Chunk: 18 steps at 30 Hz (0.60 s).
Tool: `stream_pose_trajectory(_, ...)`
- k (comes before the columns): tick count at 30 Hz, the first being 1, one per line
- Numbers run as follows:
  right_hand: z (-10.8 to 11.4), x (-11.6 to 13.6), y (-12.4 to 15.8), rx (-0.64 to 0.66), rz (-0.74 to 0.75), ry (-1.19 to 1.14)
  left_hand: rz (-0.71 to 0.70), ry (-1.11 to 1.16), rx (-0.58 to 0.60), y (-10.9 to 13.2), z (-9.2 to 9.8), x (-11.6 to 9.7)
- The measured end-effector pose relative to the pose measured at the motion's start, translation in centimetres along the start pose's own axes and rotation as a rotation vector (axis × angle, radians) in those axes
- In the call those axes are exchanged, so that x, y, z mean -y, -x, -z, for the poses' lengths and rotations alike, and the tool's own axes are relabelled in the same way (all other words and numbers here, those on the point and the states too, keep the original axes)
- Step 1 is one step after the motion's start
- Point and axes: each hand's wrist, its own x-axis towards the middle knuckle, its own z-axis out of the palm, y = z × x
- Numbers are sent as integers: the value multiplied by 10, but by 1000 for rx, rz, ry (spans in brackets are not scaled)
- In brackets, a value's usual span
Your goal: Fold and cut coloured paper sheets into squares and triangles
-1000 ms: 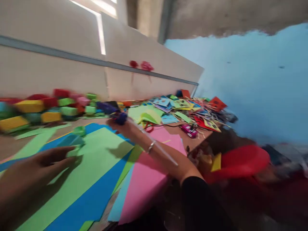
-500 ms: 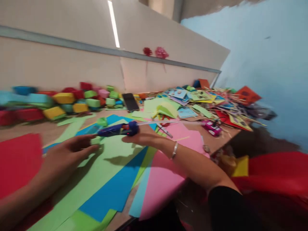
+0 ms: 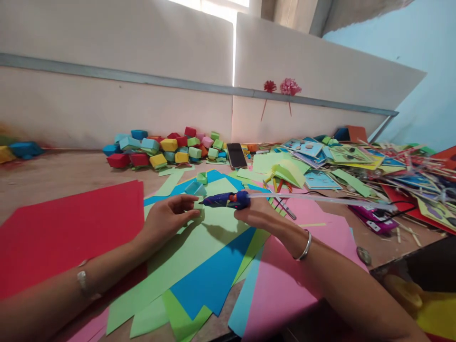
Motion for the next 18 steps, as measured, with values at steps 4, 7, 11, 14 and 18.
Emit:
stream_pose_trajectory(4, -3, 0, -1, 25, 7, -4, -30, -13, 5, 1, 0, 0)
stream_pose_trajectory(7, -3, 0, 0, 10, 6, 42, -51, -25, 5, 1, 0, 0)
stream_pose_trajectory(11, -6, 0, 1, 19, 23, 55, -54, -39, 9, 2, 0, 0)
stream_pose_trajectory(14, -8, -2, -1, 29, 28, 50, -53, -46, 11, 2, 0, 1)
stream_pose_trajectory(18, -4, -2, -1, -1, -13, 99, -44, -47, 4, 2, 0, 1)
